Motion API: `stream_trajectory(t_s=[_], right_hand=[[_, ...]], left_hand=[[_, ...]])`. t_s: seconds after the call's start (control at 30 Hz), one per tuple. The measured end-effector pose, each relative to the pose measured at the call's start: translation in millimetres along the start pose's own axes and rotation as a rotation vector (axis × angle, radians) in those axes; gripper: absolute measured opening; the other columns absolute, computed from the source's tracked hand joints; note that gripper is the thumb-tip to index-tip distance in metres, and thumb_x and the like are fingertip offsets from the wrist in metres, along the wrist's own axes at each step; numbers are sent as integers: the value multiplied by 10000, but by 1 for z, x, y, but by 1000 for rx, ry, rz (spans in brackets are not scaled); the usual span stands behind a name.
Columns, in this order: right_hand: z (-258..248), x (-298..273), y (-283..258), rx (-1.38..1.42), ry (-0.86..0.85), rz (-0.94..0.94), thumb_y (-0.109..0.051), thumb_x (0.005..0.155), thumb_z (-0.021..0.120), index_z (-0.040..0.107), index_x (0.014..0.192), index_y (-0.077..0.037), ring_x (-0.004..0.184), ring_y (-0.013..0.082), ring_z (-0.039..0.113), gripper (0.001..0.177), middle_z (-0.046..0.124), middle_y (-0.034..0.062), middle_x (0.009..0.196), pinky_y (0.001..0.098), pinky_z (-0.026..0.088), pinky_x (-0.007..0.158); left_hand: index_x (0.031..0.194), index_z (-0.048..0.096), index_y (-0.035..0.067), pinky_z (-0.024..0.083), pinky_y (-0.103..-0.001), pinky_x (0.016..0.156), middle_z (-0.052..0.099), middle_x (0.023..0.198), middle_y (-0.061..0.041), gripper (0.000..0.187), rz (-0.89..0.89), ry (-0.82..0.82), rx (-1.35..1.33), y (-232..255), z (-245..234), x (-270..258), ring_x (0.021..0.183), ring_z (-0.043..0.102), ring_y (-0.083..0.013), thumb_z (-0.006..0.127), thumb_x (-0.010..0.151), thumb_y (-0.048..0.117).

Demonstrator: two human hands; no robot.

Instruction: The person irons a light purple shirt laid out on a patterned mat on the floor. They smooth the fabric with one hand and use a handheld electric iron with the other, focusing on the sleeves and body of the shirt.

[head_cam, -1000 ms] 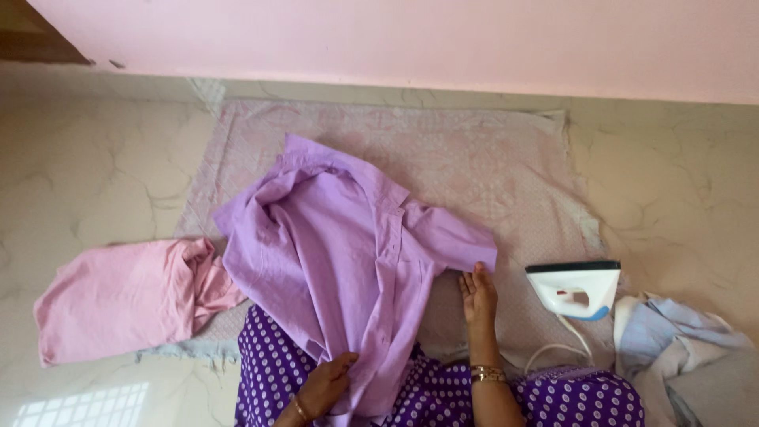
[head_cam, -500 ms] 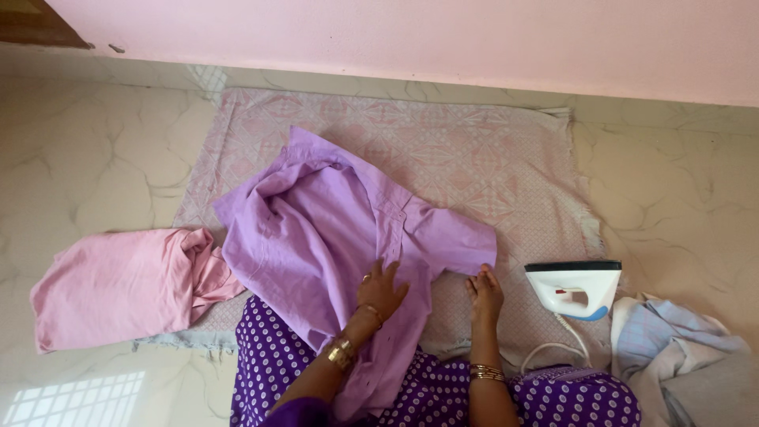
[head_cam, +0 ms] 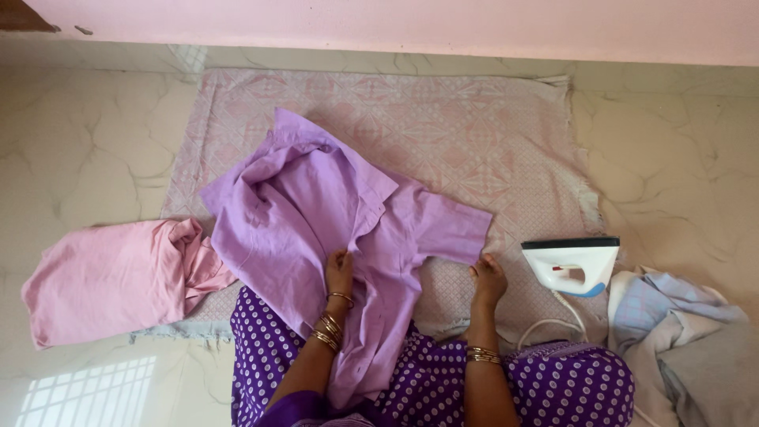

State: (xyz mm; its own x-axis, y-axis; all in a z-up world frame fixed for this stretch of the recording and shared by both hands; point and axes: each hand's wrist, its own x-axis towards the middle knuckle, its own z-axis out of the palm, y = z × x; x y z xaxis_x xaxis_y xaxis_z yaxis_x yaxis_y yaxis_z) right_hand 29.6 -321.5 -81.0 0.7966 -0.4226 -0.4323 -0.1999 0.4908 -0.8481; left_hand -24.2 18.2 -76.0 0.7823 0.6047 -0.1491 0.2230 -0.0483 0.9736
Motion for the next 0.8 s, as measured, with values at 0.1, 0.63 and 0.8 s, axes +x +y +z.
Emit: stream_trajectory(t_s=[0.1, 0.63, 0.8], right_hand=[[6, 0, -1, 3, 40, 2, 17, 861, 670, 625, 1218, -69, 872, 118, 681, 370, 676, 14, 1008, 291, 615, 696], [27, -20, -28, -996, 50, -861, -105, 907, 688, 746, 1128, -101, 1088, 288, 672, 228, 716, 99, 1150, 411, 530, 943], [42, 14, -34, -1205, 82, -1004, -139, 872, 717, 726, 1161, -66, 1111, 354, 646, 299, 699, 144, 1168, 461, 503, 947]], left_hand=[[1268, 562, 13, 543, -280, 839, 618, 1072, -110, 466, 69, -107, -61, 3, 10, -11, 952, 595, -176, 791, 864, 59], [1242, 615, 38, 558, -404, 906, 657, 1182, -166, 448, 370, 7, 500, 23, 14, -26, 1044, 678, -322, 748, 852, 213], [1266, 640, 43, 541, -402, 945, 681, 1268, -152, 491, 105, -14, 489, 47, 40, 29, 1092, 685, -302, 740, 870, 315]])
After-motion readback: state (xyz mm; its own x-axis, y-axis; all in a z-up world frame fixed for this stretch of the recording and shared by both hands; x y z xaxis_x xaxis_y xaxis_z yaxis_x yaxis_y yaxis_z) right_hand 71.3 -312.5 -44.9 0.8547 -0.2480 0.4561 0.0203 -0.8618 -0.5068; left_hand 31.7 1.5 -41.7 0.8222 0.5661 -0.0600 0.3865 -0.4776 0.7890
